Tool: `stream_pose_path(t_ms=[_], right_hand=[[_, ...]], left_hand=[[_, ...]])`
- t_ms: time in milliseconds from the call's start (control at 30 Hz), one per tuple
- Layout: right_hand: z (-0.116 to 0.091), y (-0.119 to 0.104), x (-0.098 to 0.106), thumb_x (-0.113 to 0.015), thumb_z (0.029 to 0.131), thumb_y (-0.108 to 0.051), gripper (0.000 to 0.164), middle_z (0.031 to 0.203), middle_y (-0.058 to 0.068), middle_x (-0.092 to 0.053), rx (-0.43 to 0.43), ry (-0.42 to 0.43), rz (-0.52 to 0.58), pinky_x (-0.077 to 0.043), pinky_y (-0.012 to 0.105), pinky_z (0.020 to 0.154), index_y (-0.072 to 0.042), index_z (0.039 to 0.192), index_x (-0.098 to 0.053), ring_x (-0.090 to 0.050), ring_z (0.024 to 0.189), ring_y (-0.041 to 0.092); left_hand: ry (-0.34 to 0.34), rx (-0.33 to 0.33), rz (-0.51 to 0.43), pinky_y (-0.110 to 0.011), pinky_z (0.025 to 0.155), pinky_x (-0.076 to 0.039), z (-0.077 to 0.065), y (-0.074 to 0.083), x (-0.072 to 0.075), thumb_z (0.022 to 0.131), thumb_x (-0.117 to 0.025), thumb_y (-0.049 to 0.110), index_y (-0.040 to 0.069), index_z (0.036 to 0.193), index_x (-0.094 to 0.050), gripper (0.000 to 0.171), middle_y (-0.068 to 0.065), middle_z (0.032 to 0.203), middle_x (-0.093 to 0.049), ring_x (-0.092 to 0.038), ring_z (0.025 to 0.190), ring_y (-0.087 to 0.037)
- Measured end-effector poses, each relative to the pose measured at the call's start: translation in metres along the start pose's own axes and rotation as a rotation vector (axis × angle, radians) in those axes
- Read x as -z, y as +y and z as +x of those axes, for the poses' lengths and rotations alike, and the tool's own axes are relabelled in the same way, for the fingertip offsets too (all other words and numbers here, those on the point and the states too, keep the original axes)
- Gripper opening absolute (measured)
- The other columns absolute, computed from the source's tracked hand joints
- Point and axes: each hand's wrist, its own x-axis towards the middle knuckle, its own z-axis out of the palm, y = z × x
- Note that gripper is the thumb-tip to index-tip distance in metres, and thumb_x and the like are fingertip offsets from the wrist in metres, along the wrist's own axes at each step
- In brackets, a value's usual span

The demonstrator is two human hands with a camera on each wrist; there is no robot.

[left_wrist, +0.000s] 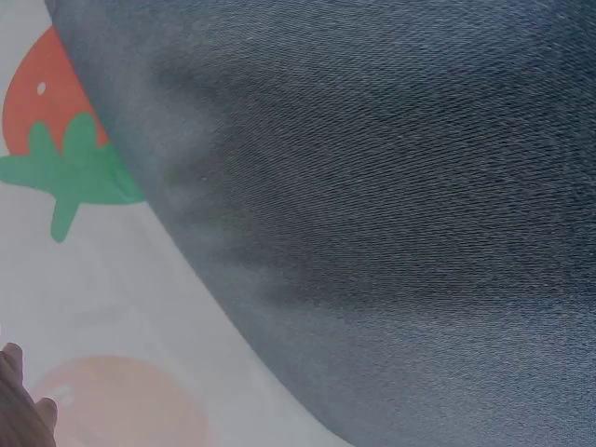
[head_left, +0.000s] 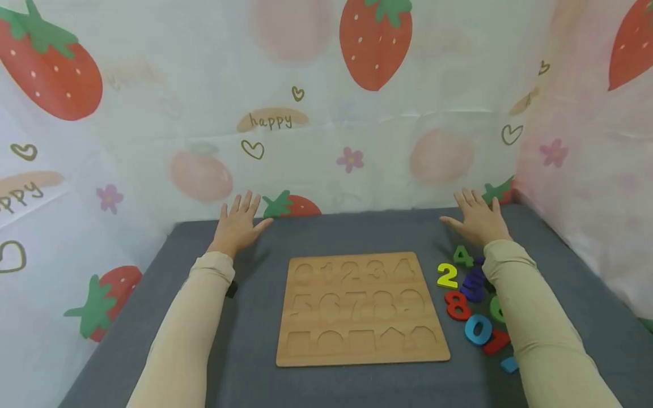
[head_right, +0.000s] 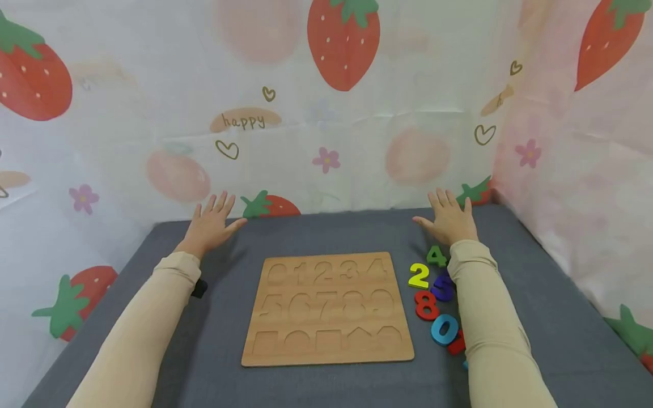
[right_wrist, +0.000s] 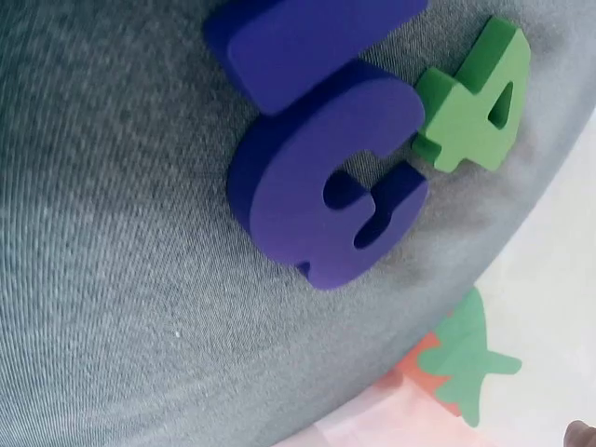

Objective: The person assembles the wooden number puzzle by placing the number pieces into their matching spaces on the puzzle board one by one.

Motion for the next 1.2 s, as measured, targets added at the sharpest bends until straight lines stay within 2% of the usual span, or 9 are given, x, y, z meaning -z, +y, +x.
stream_pose_path(t_ms=[200, 600, 733, 933, 1200], right_hand=[[-0.002, 0.001, 0.0, -0.042, 0.099, -0.063, 0.091, 0.162, 0.031, -0.011, 0.005, -0.011, 0.019, -0.001, 0.075, 0.114, 0.001, 0.158, -0.016, -0.009, 0.149, 0.05], [-0.008, 0.02, 0.012, -0.037, 0.097, -0.069, 0.096, 0.162, 0.032, -0.008, -0.006, -0.031, 0.048, -0.003, 0.074, 0.114, 0.001, 0.158, -0.012, -0.006, 0.15, 0.05], [-0.009, 0.024, 0.014, -0.041, 0.098, -0.065, 0.095, 0.162, 0.031, -0.008, 0.011, -0.028, 0.074, -0.004, 0.073, 0.115, 0.001, 0.158, -0.011, -0.007, 0.15, 0.049], [-0.013, 0.032, 0.013, -0.046, 0.099, -0.06, 0.094, 0.163, 0.03, -0.004, 0.014, -0.069, 0.109, -0.005, 0.072, 0.115, 0.002, 0.158, -0.008, -0.006, 0.15, 0.049], [-0.015, 0.04, 0.016, -0.049, 0.099, -0.058, 0.093, 0.163, 0.03, -0.005, 0.032, -0.08, 0.124, -0.007, 0.07, 0.116, 0.004, 0.157, -0.01, -0.006, 0.15, 0.049]], left_hand=[[-0.01, -0.006, -0.01, -0.065, 0.121, -0.002, -0.003, 0.002, -0.002, 0.103, -0.037, 0.056, 0.011, 0.161, -0.008, 0.08, -0.016, 0.168, -0.001, -0.001, 0.154, -0.04], [-0.015, -0.012, -0.015, -0.065, 0.121, -0.002, 0.005, 0.009, 0.005, 0.101, -0.036, 0.062, 0.012, 0.161, -0.006, 0.083, -0.016, 0.168, 0.0, -0.001, 0.154, -0.041], [-0.017, -0.012, -0.01, -0.065, 0.121, -0.001, 0.006, 0.007, 0.007, 0.101, -0.037, 0.06, 0.011, 0.161, -0.008, 0.083, -0.016, 0.168, 0.0, -0.001, 0.154, -0.041], [-0.025, -0.027, 0.007, -0.065, 0.121, -0.002, 0.006, 0.009, 0.013, 0.101, -0.038, 0.06, 0.011, 0.161, -0.007, 0.083, -0.017, 0.168, 0.001, 0.001, 0.154, -0.041], [-0.031, -0.044, 0.037, -0.065, 0.121, -0.001, 0.003, 0.012, 0.012, 0.102, -0.039, 0.058, 0.011, 0.161, -0.007, 0.082, -0.018, 0.168, 0.0, -0.002, 0.154, -0.042]])
